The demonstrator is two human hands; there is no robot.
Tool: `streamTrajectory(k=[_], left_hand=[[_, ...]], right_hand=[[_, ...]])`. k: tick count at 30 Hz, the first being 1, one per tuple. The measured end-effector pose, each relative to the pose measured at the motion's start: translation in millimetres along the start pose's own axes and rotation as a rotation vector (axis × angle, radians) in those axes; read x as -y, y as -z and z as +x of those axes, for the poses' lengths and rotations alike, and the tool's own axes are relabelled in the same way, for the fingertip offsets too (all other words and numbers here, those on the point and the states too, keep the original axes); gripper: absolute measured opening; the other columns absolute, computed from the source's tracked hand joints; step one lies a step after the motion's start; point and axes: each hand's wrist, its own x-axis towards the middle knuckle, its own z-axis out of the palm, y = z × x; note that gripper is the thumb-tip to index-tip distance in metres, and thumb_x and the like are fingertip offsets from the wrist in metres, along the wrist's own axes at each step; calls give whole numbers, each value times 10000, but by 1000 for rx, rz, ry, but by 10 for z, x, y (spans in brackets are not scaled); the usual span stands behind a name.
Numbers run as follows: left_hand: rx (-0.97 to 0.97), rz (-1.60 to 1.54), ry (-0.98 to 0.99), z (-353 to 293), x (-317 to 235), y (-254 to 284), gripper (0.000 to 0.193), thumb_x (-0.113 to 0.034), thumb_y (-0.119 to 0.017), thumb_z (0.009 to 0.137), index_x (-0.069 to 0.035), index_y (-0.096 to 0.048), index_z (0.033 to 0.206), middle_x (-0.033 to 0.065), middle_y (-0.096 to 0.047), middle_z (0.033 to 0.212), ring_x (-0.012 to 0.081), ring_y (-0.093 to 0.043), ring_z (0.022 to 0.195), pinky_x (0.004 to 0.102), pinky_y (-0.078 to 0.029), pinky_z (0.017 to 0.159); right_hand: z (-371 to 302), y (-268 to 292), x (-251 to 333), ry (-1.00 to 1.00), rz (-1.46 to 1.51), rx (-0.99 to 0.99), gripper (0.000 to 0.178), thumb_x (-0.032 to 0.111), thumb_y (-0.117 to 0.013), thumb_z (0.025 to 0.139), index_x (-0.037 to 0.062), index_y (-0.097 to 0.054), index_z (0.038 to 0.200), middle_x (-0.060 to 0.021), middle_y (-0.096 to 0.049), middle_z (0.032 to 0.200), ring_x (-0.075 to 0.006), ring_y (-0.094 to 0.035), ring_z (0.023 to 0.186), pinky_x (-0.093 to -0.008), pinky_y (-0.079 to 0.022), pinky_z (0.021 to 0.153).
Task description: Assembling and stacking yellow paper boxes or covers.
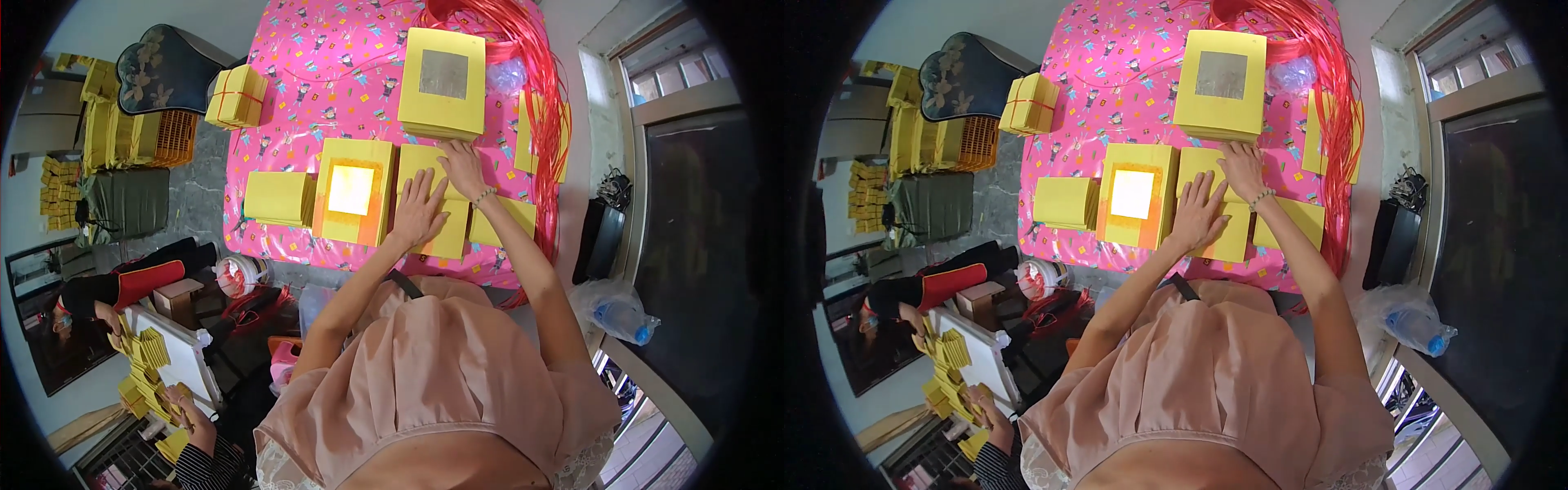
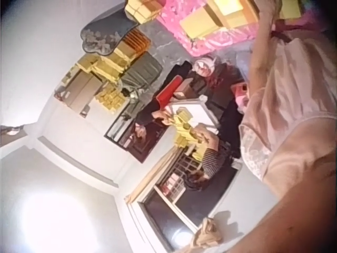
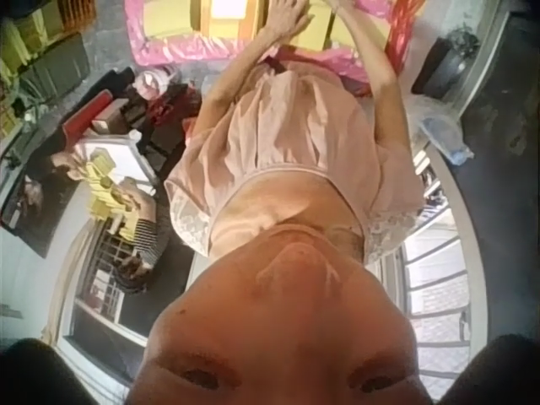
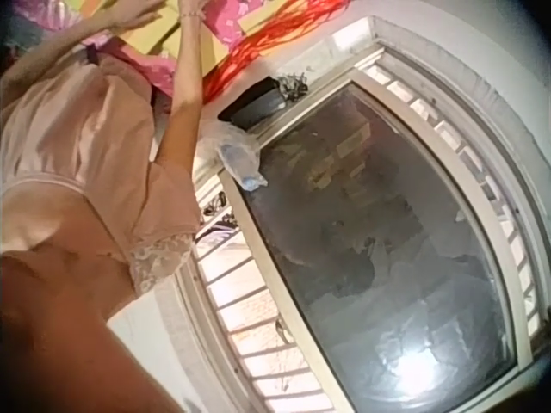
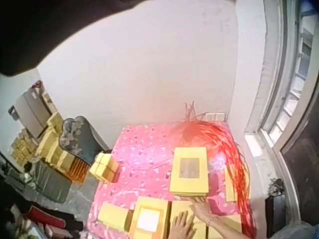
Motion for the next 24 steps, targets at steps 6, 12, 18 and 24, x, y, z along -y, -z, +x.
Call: streamTrajectory(k=[6,12,18,24], left_hand=[[24,-13,10,2,11,-18,742,-381,-575,874,-105,-270,1491,266,-232,1504,442,-208,1395,561,-181,1128],[1,-19,-5,-9,32,-81,744,-414,-566,874,-96,-284,1485,272,-219,1512,456,-202,1395,568,-179,1125],[18,-21,-1,-44,84,-142,779,-454,-576,863,-95,-281,1489,271,-195,1524,462,-168,1409,571,-173,1125],[42,16,-1,-21,58,-111,823,-501,-591,839,-115,-280,1496,257,-196,1531,445,-163,1421,545,-178,1137]], right_hand=[[-5,10,9,-9,13,9,300,204,-646,840,89,-607,1114,-96,-613,1094,-283,-550,1082,-458,-382,939],[-36,34,27,111,-5,-184,293,206,-633,850,87,-598,1116,-100,-608,1062,-280,-546,1079,-457,-394,923],[-567,242,312,-173,177,-16,164,186,-606,877,56,-548,959,-123,-572,880,-324,-582,856,-447,-469,747],[-846,29,177,-66,225,-88,151,161,-602,880,50,-500,882,-133,-540,802,-338,-573,793,-441,-464,704]])
